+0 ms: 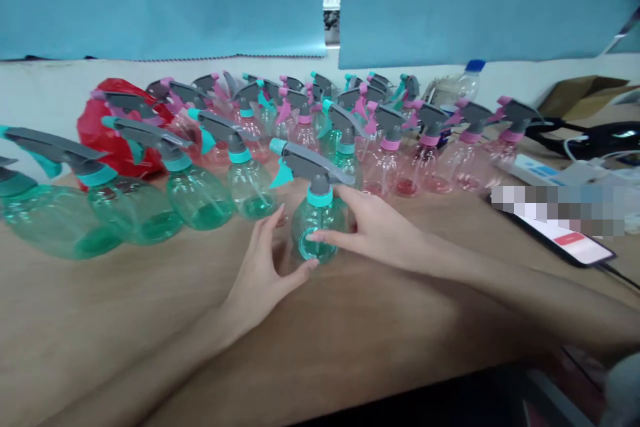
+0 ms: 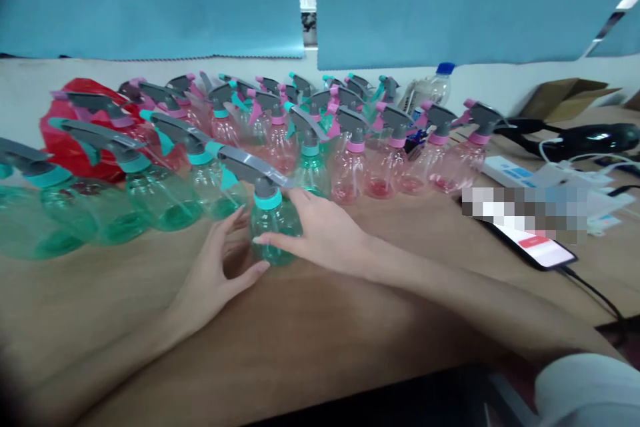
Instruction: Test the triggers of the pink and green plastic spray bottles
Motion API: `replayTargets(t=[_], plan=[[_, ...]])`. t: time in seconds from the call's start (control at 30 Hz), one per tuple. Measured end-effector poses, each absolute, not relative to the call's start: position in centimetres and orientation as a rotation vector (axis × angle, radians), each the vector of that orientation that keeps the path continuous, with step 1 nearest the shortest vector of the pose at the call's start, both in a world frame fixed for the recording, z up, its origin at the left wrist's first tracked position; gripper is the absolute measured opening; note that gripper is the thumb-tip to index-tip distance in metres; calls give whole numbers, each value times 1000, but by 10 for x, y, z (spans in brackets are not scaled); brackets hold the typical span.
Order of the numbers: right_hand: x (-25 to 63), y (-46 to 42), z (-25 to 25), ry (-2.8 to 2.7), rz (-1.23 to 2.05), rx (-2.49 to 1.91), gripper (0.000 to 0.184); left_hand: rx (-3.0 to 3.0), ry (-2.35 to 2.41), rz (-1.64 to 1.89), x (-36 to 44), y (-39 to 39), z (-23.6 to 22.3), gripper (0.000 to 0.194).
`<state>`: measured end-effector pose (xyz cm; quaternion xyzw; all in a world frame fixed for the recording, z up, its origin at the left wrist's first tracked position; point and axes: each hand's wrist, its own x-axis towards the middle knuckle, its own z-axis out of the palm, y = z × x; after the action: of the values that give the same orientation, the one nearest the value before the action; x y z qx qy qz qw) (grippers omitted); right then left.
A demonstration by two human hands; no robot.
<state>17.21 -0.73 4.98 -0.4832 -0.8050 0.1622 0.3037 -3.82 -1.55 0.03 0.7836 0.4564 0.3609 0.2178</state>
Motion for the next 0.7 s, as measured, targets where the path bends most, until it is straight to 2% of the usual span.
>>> replayTargets(t=[0.1, 0.33, 0.47, 0.6, 0.7], plan=[[190, -18, 53, -2166, 441, -1260, 42, 2143, 1145, 942, -13, -17, -3, 77], [243, -25, 66, -2243, 436, -1229, 43, 2143, 995, 896, 40, -13, -5, 72], [267, -16, 65, -2160, 639, -1033, 47, 2186, 935, 837, 64, -8, -2, 75], [275, -5, 58, -1956, 891, -889, 56, 2267, 894, 821, 81, 0, -5, 85], [273, 3, 56, -1901, 826, -865, 51, 2333, 852, 839, 89, 5, -8, 94]])
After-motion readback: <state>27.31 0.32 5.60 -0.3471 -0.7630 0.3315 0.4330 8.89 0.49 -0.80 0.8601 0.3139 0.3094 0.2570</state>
